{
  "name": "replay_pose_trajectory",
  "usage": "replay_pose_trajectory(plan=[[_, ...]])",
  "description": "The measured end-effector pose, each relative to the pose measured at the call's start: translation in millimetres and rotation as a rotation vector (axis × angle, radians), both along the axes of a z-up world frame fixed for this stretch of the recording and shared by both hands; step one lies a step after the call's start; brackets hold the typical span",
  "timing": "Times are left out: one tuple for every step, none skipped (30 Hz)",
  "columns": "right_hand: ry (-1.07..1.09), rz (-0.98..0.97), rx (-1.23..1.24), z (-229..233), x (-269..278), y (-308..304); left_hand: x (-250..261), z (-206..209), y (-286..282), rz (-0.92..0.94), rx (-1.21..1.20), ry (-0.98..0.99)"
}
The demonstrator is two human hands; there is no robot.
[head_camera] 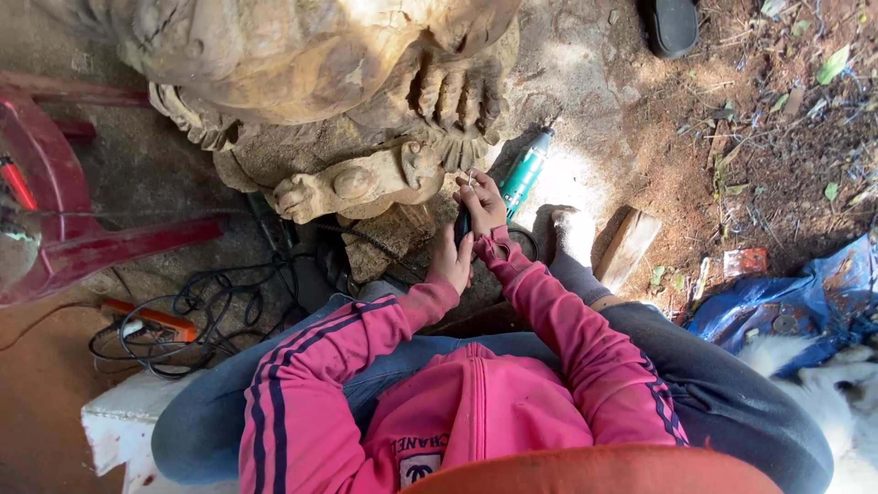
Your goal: Using a handheld rotary tool to sand and smooth the detailed carvings on a large wooden sculpture.
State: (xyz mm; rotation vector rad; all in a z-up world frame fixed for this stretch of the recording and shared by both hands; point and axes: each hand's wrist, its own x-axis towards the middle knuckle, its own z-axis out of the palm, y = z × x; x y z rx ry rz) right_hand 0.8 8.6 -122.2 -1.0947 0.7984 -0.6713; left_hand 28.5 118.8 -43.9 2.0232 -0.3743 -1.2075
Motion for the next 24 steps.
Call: replay_pose_trajectory(plan=[[0.001,0.01,-0.003,0.4,0.4,-0.5,-0.3,-1.2,1.2,0.01,-0.003,0.001],[0.031,0.029,-0.051,0.8,0.0,-1.2,-1.4,-2.3,2.3,0.01,-0.001,-0.005],[0.06,0.048,-0.1,1.3,-0.4,-2.1,-2.5,-3.4,3.1,0.01,0.0,-0.011],[0.062,0.056,-0.104,-1.0,0.3,-1.0,-2.8,-4.0,4.0,0.019,-0.003,-0.008],[0.066,0.051,-0.124,-3.3,0.7,-0.2,-3.2,-4.7,4.5,0.015,0.002,-0.024],[0.069,0.044,-0.144,-5.6,0.7,0.9,-3.8,-5.3,5.3,0.01,0.008,-0.039],[0.071,0.05,-0.147,-5.1,1.0,0.5,-4.5,-13.7,6.9,0.015,0.005,-0.037],[0.067,0.052,-0.152,-4.7,1.1,0.3,-5.3,-22.1,8.7,0.017,-0.014,-0.061],[0.064,0.054,-0.157,-4.4,1.0,0.1,-6.3,-30.6,10.3,0.02,-0.032,-0.085],[0.065,0.06,-0.158,-4.7,-0.6,-0.2,-6.1,-36.4,11.4,0.026,-0.033,-0.083],[0.066,0.062,-0.177,-5.0,-2.1,-0.3,-5.8,-42.2,12.6,-0.038,-0.027,-0.171],[0.066,0.064,-0.197,-5.0,-2.6,-0.6,-4.6,-47.7,13.7,-0.102,-0.02,-0.26],[0.066,0.071,-0.199,-1.1,-0.9,-0.4,-3.1,-56.6,17.0,-0.095,-0.021,-0.26],[0.073,0.074,-0.214,2.5,-0.3,-0.3,-2.6,-65.8,20.2,-0.085,-0.04,-0.244],[0.08,0.078,-0.229,6.0,0.0,-0.3,-2.4,-75.1,23.2,-0.076,-0.06,-0.228],[0.082,0.08,-0.231,6.7,0.6,-0.5,-2.8,-73.8,23.3,-0.074,-0.06,-0.226],[0.087,0.082,-0.245,7.5,1.1,-0.7,-3.3,-72.6,23.2,-0.074,-0.07,-0.241],[0.092,0.084,-0.26,8.3,1.2,-1.5,-4.2,-71.3,22.7,-0.074,-0.081,-0.256],[0.094,0.087,-0.262,7.3,1.4,-2.3,-3.1,-67.9,21.6,-0.071,-0.082,-0.253],[0.101,0.095,-0.248,6.3,1.9,-2.9,-1.6,-64.5,20.7,-0.039,-0.1,-0.217],[0.107,0.103,-0.233,5.3,2.3,-3.5,-0.2,-61.0,19.8,-0.006,-0.117,-0.181],[0.106,0.106,-0.235,4.1,1.5,-3.1,-1.9,-59.4,19.1,-0.003,-0.118,-0.181],[0.097,0.108,-0.232,3.0,0.7,-2.7,-3.5,-57.7,18.6,-0.021,-0.134,-0.205],[0.089,0.111,-0.227,1.8,-0.5,-0.9,-5.6,-55.8,19.4,-0.038,-0.148,-0.227]])
